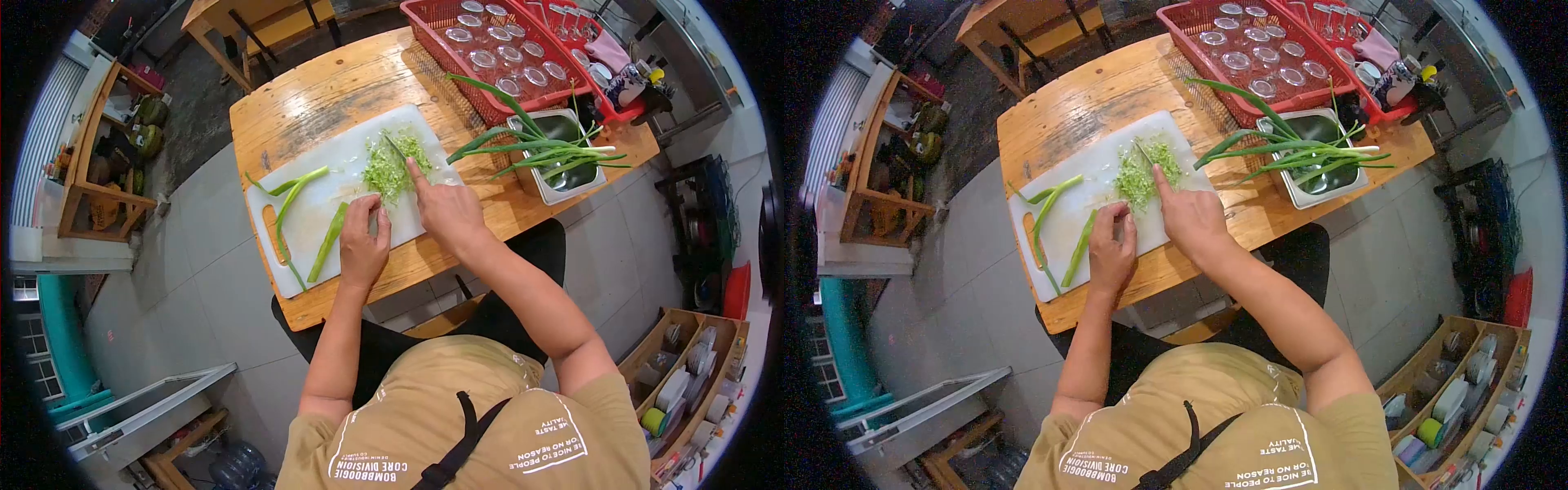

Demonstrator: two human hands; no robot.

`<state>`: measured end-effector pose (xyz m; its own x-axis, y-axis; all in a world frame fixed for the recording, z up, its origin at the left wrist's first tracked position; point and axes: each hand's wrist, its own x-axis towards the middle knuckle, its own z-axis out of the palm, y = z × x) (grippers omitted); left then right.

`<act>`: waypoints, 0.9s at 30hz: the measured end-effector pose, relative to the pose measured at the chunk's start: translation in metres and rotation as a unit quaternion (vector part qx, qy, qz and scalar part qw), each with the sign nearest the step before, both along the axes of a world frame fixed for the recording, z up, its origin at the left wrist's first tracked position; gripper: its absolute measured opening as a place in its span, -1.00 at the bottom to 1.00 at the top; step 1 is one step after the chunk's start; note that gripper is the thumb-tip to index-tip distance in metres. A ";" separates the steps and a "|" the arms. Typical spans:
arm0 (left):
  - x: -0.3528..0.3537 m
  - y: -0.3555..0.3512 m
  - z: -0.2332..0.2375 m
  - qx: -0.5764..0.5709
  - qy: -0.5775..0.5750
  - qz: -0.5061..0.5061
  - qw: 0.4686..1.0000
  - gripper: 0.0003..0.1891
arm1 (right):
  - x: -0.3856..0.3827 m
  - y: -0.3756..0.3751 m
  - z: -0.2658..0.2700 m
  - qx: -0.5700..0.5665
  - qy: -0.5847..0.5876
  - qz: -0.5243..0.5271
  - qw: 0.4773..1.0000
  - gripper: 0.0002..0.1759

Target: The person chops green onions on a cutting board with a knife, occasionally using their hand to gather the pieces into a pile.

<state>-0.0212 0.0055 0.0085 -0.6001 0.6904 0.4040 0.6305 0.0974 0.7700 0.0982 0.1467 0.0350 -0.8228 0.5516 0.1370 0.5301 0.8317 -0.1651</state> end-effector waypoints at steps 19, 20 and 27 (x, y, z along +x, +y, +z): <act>-0.002 0.001 -0.003 -0.001 0.012 0.002 1.000 -0.78 | 0.011 -0.020 0.001 0.046 -0.051 0.004 0.998 -0.17; -0.002 0.001 -0.005 -0.006 0.017 0.000 1.000 -0.78 | 0.012 -0.015 0.006 0.015 -0.040 0.006 0.999 -0.16; 0.000 -0.002 0.000 -0.005 0.014 0.001 1.000 -0.79 | 0.011 -0.020 0.003 0.008 -0.077 0.009 0.997 -0.11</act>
